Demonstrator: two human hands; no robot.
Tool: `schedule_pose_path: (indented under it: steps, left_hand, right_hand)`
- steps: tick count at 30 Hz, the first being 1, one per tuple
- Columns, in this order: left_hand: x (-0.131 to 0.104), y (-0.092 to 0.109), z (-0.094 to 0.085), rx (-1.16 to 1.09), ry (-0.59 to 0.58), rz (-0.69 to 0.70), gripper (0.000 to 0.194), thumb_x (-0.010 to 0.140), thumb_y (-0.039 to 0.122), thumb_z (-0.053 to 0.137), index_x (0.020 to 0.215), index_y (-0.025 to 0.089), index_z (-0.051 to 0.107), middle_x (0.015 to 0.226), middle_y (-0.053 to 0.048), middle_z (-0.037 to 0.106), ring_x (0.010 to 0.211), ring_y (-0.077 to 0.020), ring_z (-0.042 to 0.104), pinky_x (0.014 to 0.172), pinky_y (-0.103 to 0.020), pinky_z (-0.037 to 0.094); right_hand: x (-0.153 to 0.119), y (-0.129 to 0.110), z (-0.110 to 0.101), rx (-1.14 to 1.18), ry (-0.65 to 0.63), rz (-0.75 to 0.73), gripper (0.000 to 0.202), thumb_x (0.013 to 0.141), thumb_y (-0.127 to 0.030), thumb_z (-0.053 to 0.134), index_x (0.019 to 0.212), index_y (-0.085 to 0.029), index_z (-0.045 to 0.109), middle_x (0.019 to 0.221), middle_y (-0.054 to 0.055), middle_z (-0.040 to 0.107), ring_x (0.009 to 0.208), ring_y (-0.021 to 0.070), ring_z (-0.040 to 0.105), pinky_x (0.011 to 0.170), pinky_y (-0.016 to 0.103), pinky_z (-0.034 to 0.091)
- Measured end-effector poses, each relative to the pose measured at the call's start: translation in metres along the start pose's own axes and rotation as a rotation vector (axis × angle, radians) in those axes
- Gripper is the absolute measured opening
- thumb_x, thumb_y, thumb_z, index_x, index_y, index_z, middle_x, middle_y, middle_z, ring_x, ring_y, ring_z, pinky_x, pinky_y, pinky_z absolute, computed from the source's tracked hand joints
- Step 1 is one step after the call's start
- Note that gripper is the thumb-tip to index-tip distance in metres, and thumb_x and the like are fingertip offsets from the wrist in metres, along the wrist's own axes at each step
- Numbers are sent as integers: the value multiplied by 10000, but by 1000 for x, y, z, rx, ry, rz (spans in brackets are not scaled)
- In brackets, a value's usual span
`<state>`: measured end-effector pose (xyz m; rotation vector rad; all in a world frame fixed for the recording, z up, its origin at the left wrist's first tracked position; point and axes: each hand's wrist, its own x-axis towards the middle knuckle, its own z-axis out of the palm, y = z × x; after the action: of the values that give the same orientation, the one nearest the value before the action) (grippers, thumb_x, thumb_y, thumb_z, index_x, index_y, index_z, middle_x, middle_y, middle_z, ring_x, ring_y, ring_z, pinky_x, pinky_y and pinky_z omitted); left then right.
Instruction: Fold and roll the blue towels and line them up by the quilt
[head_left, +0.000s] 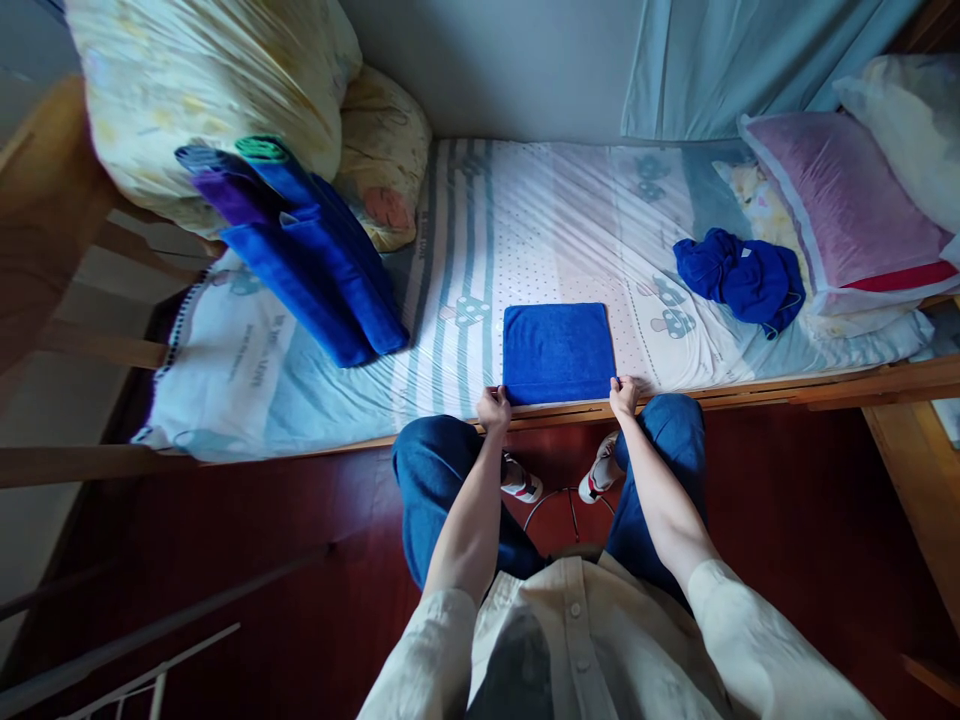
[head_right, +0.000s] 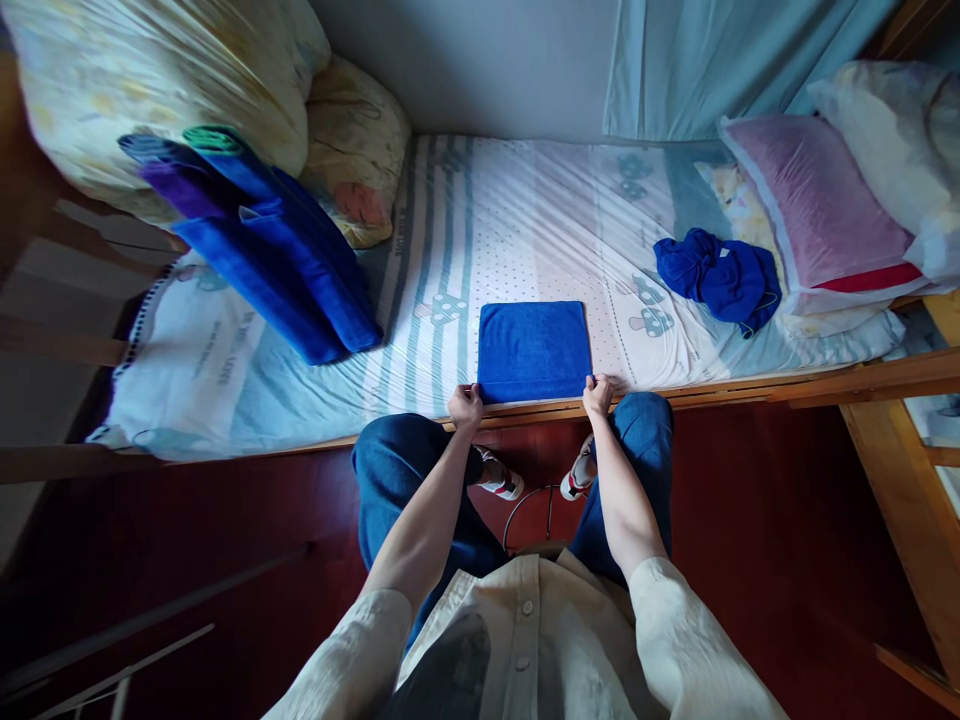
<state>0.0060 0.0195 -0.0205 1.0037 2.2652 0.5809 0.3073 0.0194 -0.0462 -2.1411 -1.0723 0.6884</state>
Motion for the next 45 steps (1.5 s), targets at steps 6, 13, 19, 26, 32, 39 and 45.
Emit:
schedule_pose_path:
  steps: [6, 13, 19, 26, 32, 39, 45]
  left_hand:
    - [-5, 5, -1, 27, 39, 12, 194, 1007, 341, 517, 962, 208, 651, 938, -113, 745, 1047, -287, 700, 903, -372, 534]
    - [-10, 8, 2, 37, 111, 88, 225, 1039, 325, 472, 1039, 191, 652, 1027, -131, 753, 1051, -284, 713, 900, -355, 521]
    - [-9, 8, 2, 70, 112, 109, 245, 1055, 324, 456, 1042, 176, 651, 1036, -137, 752, 1014, -288, 714, 879, -355, 507]
    - [-10, 9, 0, 58, 118, 128, 224, 1050, 301, 480, 1019, 176, 663, 988, -117, 745, 1005, -273, 706, 848, -336, 499]
    - [-11, 9, -1, 158, 93, 120, 247, 1046, 315, 496, 1032, 159, 687, 970, -127, 741, 970, -283, 708, 811, -340, 498]
    - [-12, 9, -3, 194, 79, 122, 255, 1041, 324, 496, 1046, 168, 698, 1009, -135, 748, 978, -291, 710, 819, -346, 503]
    - [-11, 8, -2, 166, 73, 109, 229, 1032, 325, 498, 1044, 187, 679, 1023, -127, 742, 1010, -287, 702, 842, -349, 504]
  right_hand:
    - [-4, -5, -2, 0, 22, -17, 135, 885, -306, 581, 823, -198, 634, 835, 101, 723, 869, 258, 629, 873, 374, 491]
    - [-13, -13, -4, -29, 83, -8, 181, 949, -331, 556, 940, -185, 662, 856, 90, 716, 820, 240, 613, 801, 330, 460]
    - [-18, -27, -8, -128, 65, 45, 259, 1007, -352, 531, 1068, -149, 681, 884, 109, 720, 798, 247, 617, 771, 322, 438]
    - [-23, -41, -13, -229, 42, 51, 267, 1040, -326, 506, 1097, -144, 693, 945, 138, 729, 806, 249, 630, 738, 312, 410]
    - [-21, -40, -16, -248, 0, 76, 244, 1019, -318, 548, 1099, -146, 701, 896, 125, 711, 801, 250, 626, 737, 312, 428]
    - [-17, -40, -17, -281, -33, 93, 211, 1011, -306, 556, 1060, -165, 705, 925, 131, 719, 846, 267, 641, 773, 338, 461]
    - [-16, -36, -17, -259, -28, 55, 186, 984, -307, 576, 1042, -171, 688, 936, 130, 738, 860, 264, 657, 782, 331, 481]
